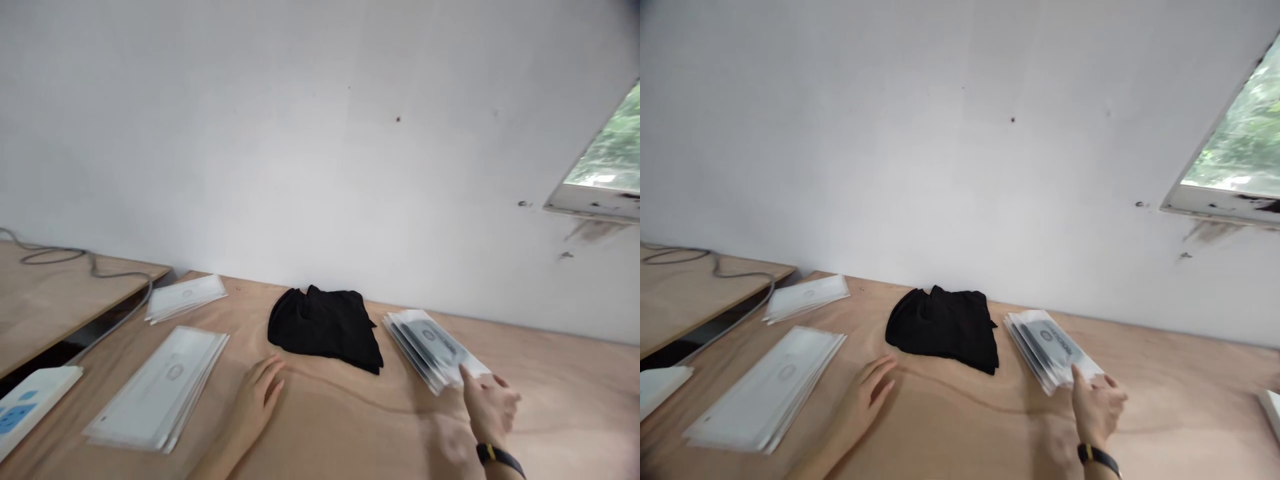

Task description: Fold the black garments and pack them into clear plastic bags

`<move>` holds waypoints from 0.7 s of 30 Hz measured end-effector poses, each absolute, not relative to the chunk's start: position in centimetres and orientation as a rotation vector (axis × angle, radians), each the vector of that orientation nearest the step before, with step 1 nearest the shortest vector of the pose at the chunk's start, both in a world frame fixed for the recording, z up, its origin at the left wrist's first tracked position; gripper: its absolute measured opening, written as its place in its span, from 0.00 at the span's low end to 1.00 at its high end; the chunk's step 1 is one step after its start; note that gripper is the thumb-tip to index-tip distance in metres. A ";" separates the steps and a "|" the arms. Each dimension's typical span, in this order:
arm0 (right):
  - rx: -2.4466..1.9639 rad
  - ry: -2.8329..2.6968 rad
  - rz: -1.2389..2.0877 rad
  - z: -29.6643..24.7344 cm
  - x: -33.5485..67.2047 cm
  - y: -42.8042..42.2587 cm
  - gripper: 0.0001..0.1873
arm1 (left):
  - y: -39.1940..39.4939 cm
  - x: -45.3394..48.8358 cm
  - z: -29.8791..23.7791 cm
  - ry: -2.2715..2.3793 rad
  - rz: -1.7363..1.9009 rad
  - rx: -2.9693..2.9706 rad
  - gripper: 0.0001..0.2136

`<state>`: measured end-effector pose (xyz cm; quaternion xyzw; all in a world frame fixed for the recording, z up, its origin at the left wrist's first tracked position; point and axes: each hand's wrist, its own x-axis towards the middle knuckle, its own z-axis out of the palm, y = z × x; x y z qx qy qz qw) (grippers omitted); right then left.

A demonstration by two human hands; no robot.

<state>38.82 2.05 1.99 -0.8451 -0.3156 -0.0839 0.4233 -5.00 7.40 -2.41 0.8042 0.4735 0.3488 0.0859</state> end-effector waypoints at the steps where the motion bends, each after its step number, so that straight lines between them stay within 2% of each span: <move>1: -2.162 -0.795 -0.224 1.8 38.0 2.1 0.32 | 8.3 -5.3 -2.1 1.417 1.017 2.436 0.14; 7: -1.871 -1.705 0.102 1.0 30.7 4.9 0.15 | 13.6 -5.1 1.1 1.366 0.684 2.629 0.15; 11: -1.823 -1.832 0.116 1.0 29.5 6.5 0.16 | 14.8 -4.9 2.9 1.363 0.558 2.635 0.13; 15: -1.792 -1.919 0.142 1.4 30.1 7.1 0.12 | 15.1 -5.0 3.7 1.369 0.570 2.604 0.15; 21: -1.762 -1.955 0.139 3.5 30.2 5.5 0.17 | 13.6 -6.6 5.7 1.375 0.619 2.524 0.16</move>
